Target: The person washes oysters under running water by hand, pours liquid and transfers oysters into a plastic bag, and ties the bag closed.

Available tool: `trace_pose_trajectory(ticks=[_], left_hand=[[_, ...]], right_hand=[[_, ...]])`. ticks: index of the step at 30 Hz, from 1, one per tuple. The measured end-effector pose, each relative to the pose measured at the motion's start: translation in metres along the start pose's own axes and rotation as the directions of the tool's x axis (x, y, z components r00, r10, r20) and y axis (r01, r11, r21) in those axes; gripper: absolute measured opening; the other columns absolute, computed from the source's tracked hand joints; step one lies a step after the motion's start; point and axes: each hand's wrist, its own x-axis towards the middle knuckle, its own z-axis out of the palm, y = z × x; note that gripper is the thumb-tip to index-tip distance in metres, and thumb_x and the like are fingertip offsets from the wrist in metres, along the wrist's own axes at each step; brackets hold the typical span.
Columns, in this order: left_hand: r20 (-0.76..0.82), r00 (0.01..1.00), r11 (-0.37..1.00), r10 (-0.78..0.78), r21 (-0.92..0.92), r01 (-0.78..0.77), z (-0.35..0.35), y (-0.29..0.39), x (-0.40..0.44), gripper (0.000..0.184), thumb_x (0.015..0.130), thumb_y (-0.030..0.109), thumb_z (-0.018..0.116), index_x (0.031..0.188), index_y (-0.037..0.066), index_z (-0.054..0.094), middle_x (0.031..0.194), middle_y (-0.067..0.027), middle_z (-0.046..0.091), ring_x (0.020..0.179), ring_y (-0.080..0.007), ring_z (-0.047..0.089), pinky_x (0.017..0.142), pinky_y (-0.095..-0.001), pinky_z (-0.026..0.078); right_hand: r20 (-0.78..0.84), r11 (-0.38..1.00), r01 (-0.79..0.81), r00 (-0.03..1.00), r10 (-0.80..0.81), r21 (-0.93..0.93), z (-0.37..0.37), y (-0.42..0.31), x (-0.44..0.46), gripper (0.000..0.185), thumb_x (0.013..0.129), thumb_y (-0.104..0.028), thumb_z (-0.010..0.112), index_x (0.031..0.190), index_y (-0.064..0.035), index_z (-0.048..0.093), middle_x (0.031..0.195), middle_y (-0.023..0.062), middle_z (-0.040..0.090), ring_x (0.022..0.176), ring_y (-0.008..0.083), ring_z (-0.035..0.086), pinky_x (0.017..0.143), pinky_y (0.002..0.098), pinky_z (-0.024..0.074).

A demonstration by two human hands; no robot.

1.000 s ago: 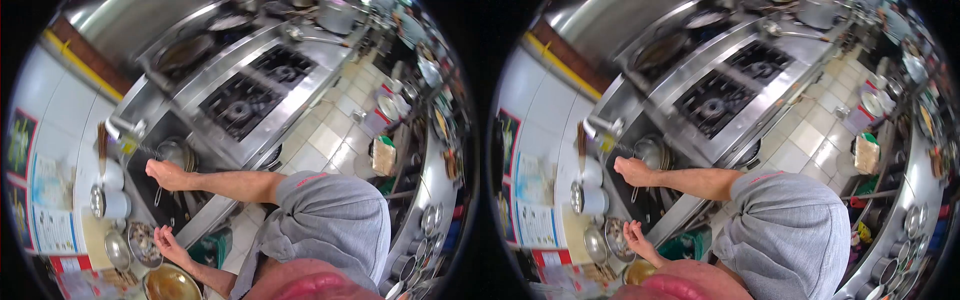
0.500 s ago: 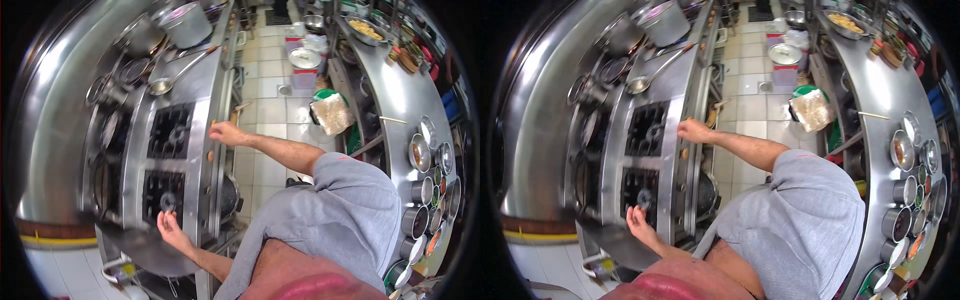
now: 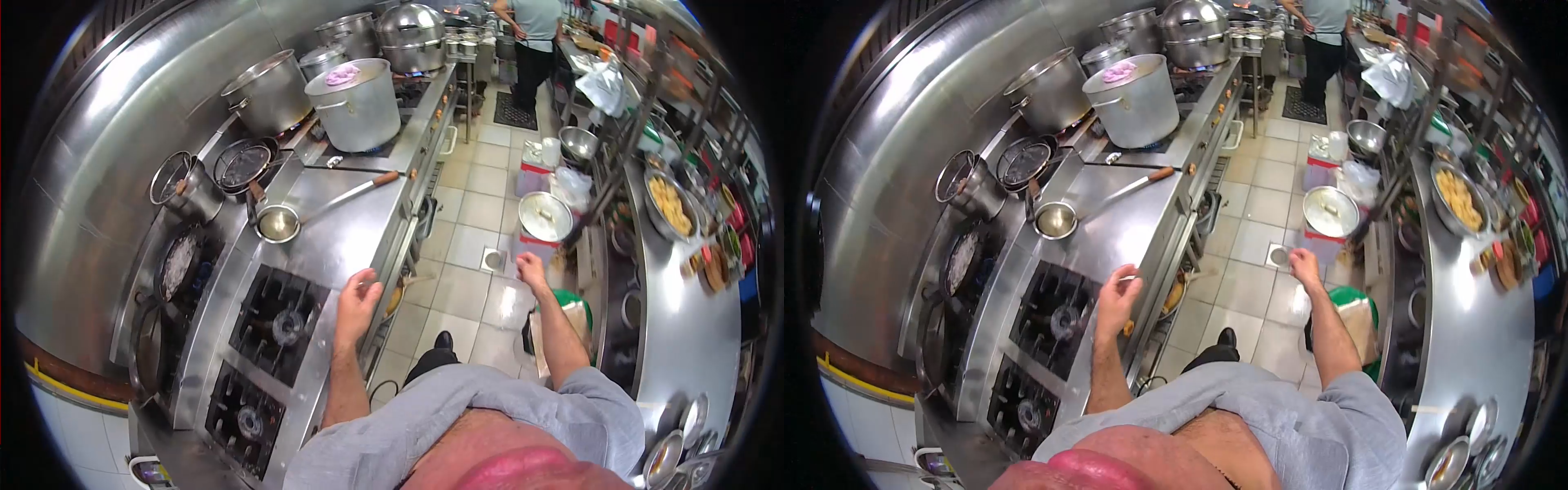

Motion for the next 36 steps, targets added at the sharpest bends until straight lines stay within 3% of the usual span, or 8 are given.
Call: trace_pose_trajectory(ticks=[3, 12, 16, 24, 28, 32, 34, 36], left_hand=[[0.142, 0.988, 0.998, -0.064, 0.015, 0.062, 0.042, -0.008, 0.086, 0.035, 0.081, 0.014, 0.059, 0.111, -0.001, 0.051, 0.102, -0.0110, 0.057, 0.088, -0.0170, 0.057, 0.075, -0.0284, 0.047], [0.437, 0.896, 0.954, 0.084, 0.225, -0.199, 0.176, -0.034, 0.317, 0.035, 0.080, 0.020, 0.060, 0.108, 0.001, 0.051, 0.105, -0.0130, 0.050, 0.086, -0.0219, 0.055, 0.076, -0.0320, 0.045], [0.366, 0.925, 0.963, 0.105, 0.195, -0.186, 0.225, -0.057, 0.375, 0.035, 0.078, 0.018, 0.061, 0.107, 0.001, 0.052, 0.107, -0.0145, 0.049, 0.086, -0.0237, 0.053, 0.079, -0.0326, 0.044], [0.440, 0.895, 0.975, 0.079, 0.155, -0.162, 0.298, -0.069, 0.463, 0.033, 0.077, 0.016, 0.063, 0.105, 0.002, 0.054, 0.109, -0.0115, 0.047, 0.089, -0.0201, 0.053, 0.076, -0.0316, 0.046], [0.597, 0.801, 0.995, -0.040, 0.093, -0.019, 0.339, -0.092, 0.505, 0.033, 0.081, 0.014, 0.060, 0.109, -0.001, 0.051, 0.109, -0.0117, 0.043, 0.087, -0.0200, 0.055, 0.074, -0.0294, 0.046], [0.817, 0.574, 0.990, -0.057, 0.121, -0.074, 0.394, -0.094, 0.522, 0.034, 0.082, 0.018, 0.059, 0.109, -0.001, 0.051, 0.107, -0.0125, 0.046, 0.088, -0.0208, 0.054, 0.075, -0.0318, 0.045], [0.910, 0.415, 0.970, -0.013, 0.112, -0.216, 0.431, -0.103, 0.530, 0.034, 0.082, 0.017, 0.059, 0.110, -0.001, 0.051, 0.107, -0.0133, 0.047, 0.088, -0.0210, 0.053, 0.074, -0.0320, 0.045], [0.946, 0.325, 0.960, 0.003, 0.088, -0.266, 0.473, -0.078, 0.508, 0.034, 0.082, 0.017, 0.059, 0.110, -0.001, 0.051, 0.109, -0.0140, 0.047, 0.087, -0.0215, 0.054, 0.074, -0.0321, 0.045]], right_hand=[[-0.065, 0.985, -0.102, 0.993, 0.094, -0.136, -0.032, 0.036, 0.065, 0.017, 0.078, -0.013, 0.053, 0.088, -0.0001, 0.058, 0.060, 0.0046, 0.053, 0.045, 0.0122, 0.049, 0.036, 0.0251, 0.0388], [-0.179, 0.880, -0.461, 0.862, 0.474, 0.112, -0.097, 0.045, 0.216, 0.008, 0.078, -0.008, 0.049, 0.073, -0.0027, 0.051, 0.048, 0.0047, 0.041, 0.036, 0.0158, 0.043, 0.030, 0.0277, 0.0317], [-0.093, 0.960, -0.276, 0.956, 0.279, 0.043, -0.120, 0.078, 0.324, 0.015, 0.073, -0.008, 0.051, 0.060, -0.0079, 0.045, 0.047, 0.0039, 0.041, 0.036, 0.0158, 0.040, 0.032, 0.0318, 0.0315], [-0.097, 0.983, -0.166, 0.983, 0.157, -0.083, -0.112, -0.005, 0.423, 0.017, 0.075, -0.015, 0.053, 0.082, -0.0002, 0.056, 0.066, 0.0061, 0.055, 0.052, 0.0132, 0.050, 0.044, 0.0287, 0.0416], [-0.192, 0.943, -0.320, 0.935, 0.299, -0.092, -0.114, -0.024, 0.374, 0.027, 0.067, -0.024, 0.066, 0.092, -0.0126, 0.061, 0.071, 0.0066, 0.060, 0.059, 0.0150, 0.057, 0.050, 0.0314, 0.0470], [-0.476, 0.853, -0.276, 0.878, 0.036, -0.444, -0.116, 0.079, 0.290, 0.024, 0.068, -0.024, 0.066, 0.086, -0.0088, 0.063, 0.070, 0.0090, 0.063, 0.053, 0.0170, 0.059, 0.049, 0.0322, 0.0476], [-0.524, 0.812, -0.583, 0.684, 0.508, 0.027, -0.117, 0.072, 0.193, 0.024, 0.066, -0.022, 0.066, 0.084, -0.0050, 0.063, 0.071, 0.0110, 0.064, 0.051, 0.0200, 0.058, 0.055, 0.0341, 0.0488], [-0.627, 0.722, -0.688, 0.595, 0.503, -0.074, -0.118, 0.109, 0.103, 0.023, 0.065, -0.023, 0.066, 0.080, -0.0048, 0.063, 0.067, 0.0110, 0.063, 0.050, 0.0193, 0.058, 0.053, 0.0340, 0.0486]])
